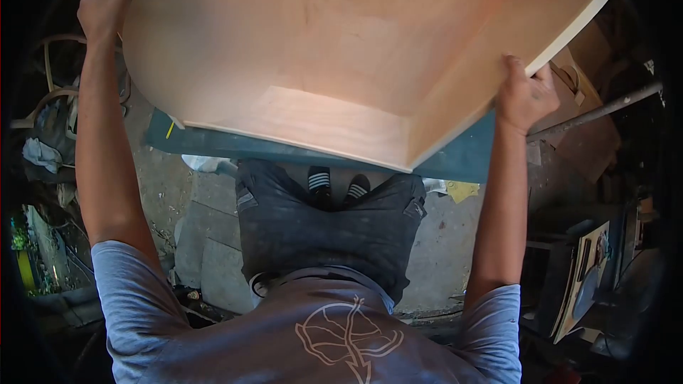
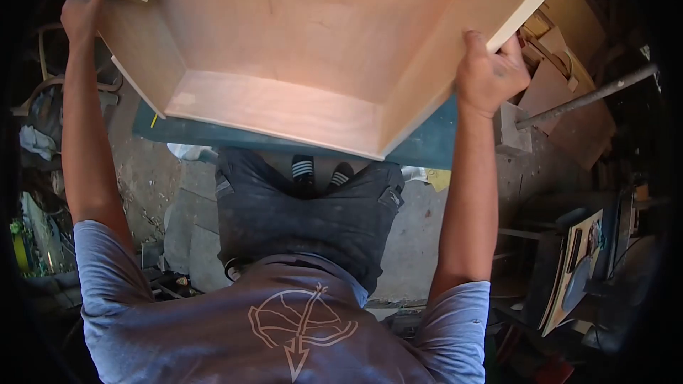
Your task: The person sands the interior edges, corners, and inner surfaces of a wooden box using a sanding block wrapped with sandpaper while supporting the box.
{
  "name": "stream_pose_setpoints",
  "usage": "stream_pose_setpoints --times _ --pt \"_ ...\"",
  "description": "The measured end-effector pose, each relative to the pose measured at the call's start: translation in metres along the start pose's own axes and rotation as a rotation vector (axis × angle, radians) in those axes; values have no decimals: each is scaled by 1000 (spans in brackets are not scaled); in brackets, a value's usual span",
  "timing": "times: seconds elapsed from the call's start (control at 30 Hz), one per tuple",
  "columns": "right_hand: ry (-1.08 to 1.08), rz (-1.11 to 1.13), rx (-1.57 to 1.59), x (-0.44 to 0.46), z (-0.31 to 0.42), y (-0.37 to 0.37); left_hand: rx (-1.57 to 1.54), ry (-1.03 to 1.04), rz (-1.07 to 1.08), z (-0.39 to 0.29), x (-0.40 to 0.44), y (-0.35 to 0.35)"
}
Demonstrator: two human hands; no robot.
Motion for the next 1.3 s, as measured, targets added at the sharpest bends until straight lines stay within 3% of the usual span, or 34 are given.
stream_pose_setpoints --times 0.17,0.33,0.43,0.5,0.57,0.63,0.7,0.77,0.8,0.9,1.07,1.3 --pt "-55 54 49 -24 6 13 -122 -73 -34 26 -33 32" --pt "-61 71 7 -32 17 13 -306 -82 -53 33 -56 16" --pt "-56 61 40 -41 17 5 -334 -94 -45 18 -83 -6" --pt "-39 60 57 -44 19 5 -440 -39 -171 2 -119 -18" --pt "21 52 16 -46 25 8 -519 -17 -114 -39 -170 -36" --pt "25 79 -55 -46 30 7 -751 -50 203 -63 -215 -17" --pt "22 107 -118 -34 32 8 -848 56 461 -85 -261 36" --pt "-159 158 -315 -6 39 12 -621 284 712 -131 -288 36" --pt "-177 168 -245 11 47 17 -500 387 816 -154 -299 40" --pt "-89 169 -214 69 71 31 -222 682 1095 -213 -318 51" --pt "-5 222 -124 86 54 36 -219 849 1180 -252 -356 92" --pt "39 184 38 80 45 24 -350 734 1301 -192 -351 80"
Point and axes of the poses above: each hand's wrist, its own x-axis towards the middle knuckle, its own y-axis out of the palm, z = x × y, the point moved 2 cm from there along x, towards the middle knuckle, and after that the axes turned 12 degrees about x, right-handed, at the moved point
